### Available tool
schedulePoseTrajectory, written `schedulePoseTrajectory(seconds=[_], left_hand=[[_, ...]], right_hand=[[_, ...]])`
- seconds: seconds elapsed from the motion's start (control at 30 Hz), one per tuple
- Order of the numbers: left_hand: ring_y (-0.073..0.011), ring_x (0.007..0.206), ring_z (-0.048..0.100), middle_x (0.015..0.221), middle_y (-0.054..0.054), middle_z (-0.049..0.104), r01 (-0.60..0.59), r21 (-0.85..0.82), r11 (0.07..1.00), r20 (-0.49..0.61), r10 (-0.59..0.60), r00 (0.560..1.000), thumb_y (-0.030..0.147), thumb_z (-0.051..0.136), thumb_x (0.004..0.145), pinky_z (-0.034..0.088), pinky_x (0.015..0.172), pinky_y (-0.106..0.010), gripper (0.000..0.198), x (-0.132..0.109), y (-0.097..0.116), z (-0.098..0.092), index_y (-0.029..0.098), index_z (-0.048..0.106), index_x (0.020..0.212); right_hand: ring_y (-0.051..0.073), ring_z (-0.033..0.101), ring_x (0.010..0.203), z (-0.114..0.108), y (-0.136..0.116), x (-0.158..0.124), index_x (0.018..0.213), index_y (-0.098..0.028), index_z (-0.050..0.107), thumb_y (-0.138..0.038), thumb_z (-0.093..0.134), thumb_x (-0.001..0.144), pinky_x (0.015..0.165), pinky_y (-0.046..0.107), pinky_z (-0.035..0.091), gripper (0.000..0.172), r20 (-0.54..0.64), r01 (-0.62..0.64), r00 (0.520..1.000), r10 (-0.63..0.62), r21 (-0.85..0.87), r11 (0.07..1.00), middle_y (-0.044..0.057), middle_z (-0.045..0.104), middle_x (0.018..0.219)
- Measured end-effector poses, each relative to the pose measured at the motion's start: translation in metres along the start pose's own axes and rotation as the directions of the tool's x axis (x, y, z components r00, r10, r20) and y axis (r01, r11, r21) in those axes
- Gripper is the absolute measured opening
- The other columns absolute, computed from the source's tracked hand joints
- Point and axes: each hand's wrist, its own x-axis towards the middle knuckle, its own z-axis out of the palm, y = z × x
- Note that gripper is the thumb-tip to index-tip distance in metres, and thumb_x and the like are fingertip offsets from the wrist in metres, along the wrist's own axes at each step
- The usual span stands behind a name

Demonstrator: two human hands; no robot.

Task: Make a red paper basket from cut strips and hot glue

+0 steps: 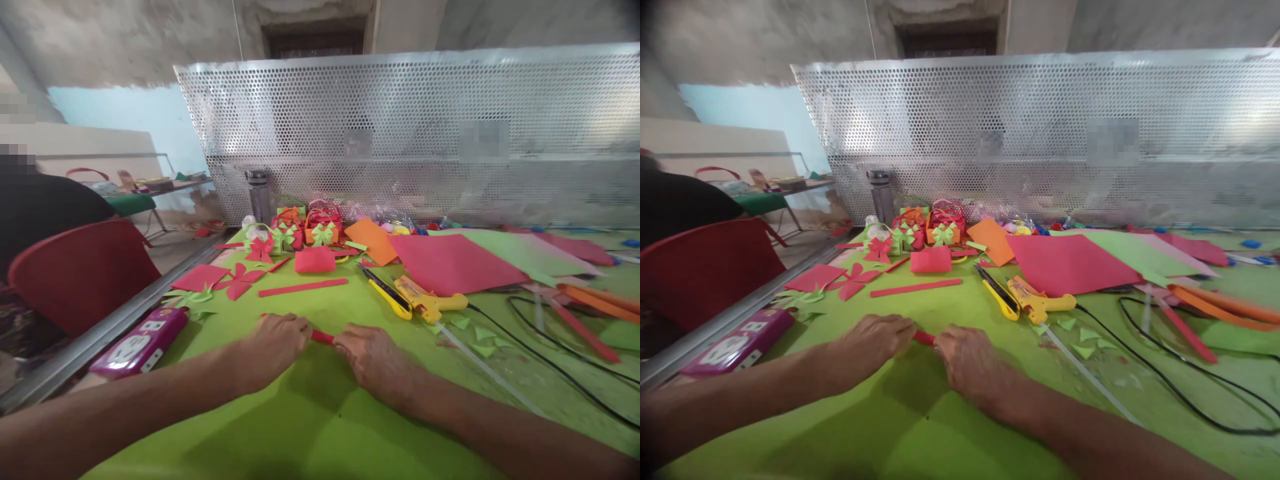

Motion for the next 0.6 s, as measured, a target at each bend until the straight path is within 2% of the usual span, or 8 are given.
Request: schedulePoseTrajectory(seconds=[0.13, 0.27, 0.33, 0.43, 0.47, 0.5, 0.53, 0.6], left_hand=[[-0.027, 0.08, 0.058, 0.086, -0.015, 0.066, -0.057, 0.205, 0.977, 0.062, 0.045, 0.997, -0.008, 0.042, 0.067, 0.043, 0.067, -0.034, 0.036, 0.009, -0.006, 0.015, 0.012, 0.066, 0.085], [-0.0252, 0.075, 0.058, 0.074, -0.012, 0.064, 0.073, -0.024, 0.997, -0.092, -0.075, 0.993, -0.005, 0.047, 0.065, 0.042, 0.069, -0.034, 0.025, 0.017, -0.017, 0.018, 0.015, 0.062, 0.069], [-0.0232, 0.065, 0.058, 0.066, -0.01, 0.063, 0.127, -0.149, 0.981, -0.138, -0.147, 0.979, 0.003, 0.047, 0.071, 0.042, 0.063, -0.033, 0.018, 0.021, -0.02, 0.008, 0.015, 0.058, 0.064], [-0.018, 0.059, 0.06, 0.065, -0.006, 0.065, 0.13, -0.31, 0.942, -0.159, -0.186, 0.97, 0.017, 0.041, 0.081, 0.042, 0.056, -0.028, 0.019, 0.025, -0.021, -0.011, 0.017, 0.055, 0.068], [-0.0162, 0.058, 0.062, 0.068, -0.004, 0.066, 0.123, -0.453, 0.883, -0.124, -0.199, 0.972, 0.021, 0.04, 0.082, 0.043, 0.055, -0.026, 0.018, 0.026, -0.02, -0.016, 0.018, 0.053, 0.07], [-0.0153, 0.058, 0.063, 0.069, -0.004, 0.067, 0.128, -0.655, 0.745, -0.055, -0.215, 0.975, 0.025, 0.042, 0.082, 0.043, 0.054, -0.024, 0.016, 0.027, -0.019, -0.019, 0.018, 0.051, 0.072], [-0.0151, 0.057, 0.064, 0.07, -0.003, 0.068, 0.139, -0.824, 0.549, 0.019, -0.217, 0.976, 0.029, 0.045, 0.082, 0.044, 0.053, -0.024, 0.015, 0.027, -0.018, -0.02, 0.018, 0.049, 0.073], [-0.0146, 0.055, 0.063, 0.068, -0.003, 0.068, 0.16, -0.969, 0.188, 0.123, -0.192, 0.974, 0.036, 0.055, 0.078, 0.045, 0.055, -0.025, 0.02, 0.026, -0.015, -0.016, 0.018, 0.046, 0.074]], right_hand=[[0.01, 0.043, 0.052, -0.004, 0.002, 0.003, 0.069, -0.017, 0.055, -0.02, 0.037, 0.091, 0.052, 0.024, 0.029, 0.029, -0.074, -0.092, 0.992, 0.1, 0.113, 0.989, -0.001, 0.053, 0.06], [0.012, 0.048, 0.056, -0.009, 0.007, 0.006, 0.083, -0.018, 0.057, -0.028, 0.038, 0.091, 0.055, 0.024, 0.036, 0.024, -0.164, -0.131, 0.967, 0.196, 0.343, 0.93, -0.001, 0.053, 0.061], [0.014, 0.051, 0.061, -0.012, 0.012, 0.007, 0.093, -0.019, 0.056, -0.038, 0.038, 0.091, 0.059, 0.026, 0.041, 0.027, -0.258, -0.129, 0.912, 0.318, 0.555, 0.821, 0.001, 0.055, 0.066], [0.017, 0.056, 0.072, -0.02, 0.017, 0.014, 0.1, -0.019, 0.055, -0.052, 0.039, 0.088, 0.066, 0.03, 0.046, 0.038, -0.324, -0.117, 0.789, 0.523, 0.755, 0.645, 0.005, 0.059, 0.078], [0.019, 0.058, 0.075, -0.023, 0.018, 0.017, 0.1, -0.019, 0.056, -0.057, 0.041, 0.085, 0.067, 0.032, 0.047, 0.044, -0.304, -0.12, 0.756, 0.58, 0.807, 0.578, 0.007, 0.06, 0.081], [0.02, 0.059, 0.077, -0.025, 0.017, 0.02, 0.099, -0.018, 0.057, -0.062, 0.041, 0.082, 0.067, 0.033, 0.048, 0.05, -0.268, -0.121, 0.735, 0.623, 0.851, 0.51, 0.008, 0.061, 0.082], [0.021, 0.06, 0.077, -0.026, 0.016, 0.025, 0.098, -0.017, 0.059, -0.067, 0.042, 0.079, 0.067, 0.034, 0.048, 0.057, -0.223, -0.115, 0.721, 0.656, 0.895, 0.431, 0.009, 0.063, 0.081], [0.023, 0.062, 0.076, -0.028, 0.01, 0.034, 0.095, -0.015, 0.061, -0.076, 0.036, 0.075, 0.065, 0.035, 0.049, 0.069, -0.148, -0.1, 0.732, 0.665, 0.942, 0.32, 0.01, 0.064, 0.077]])
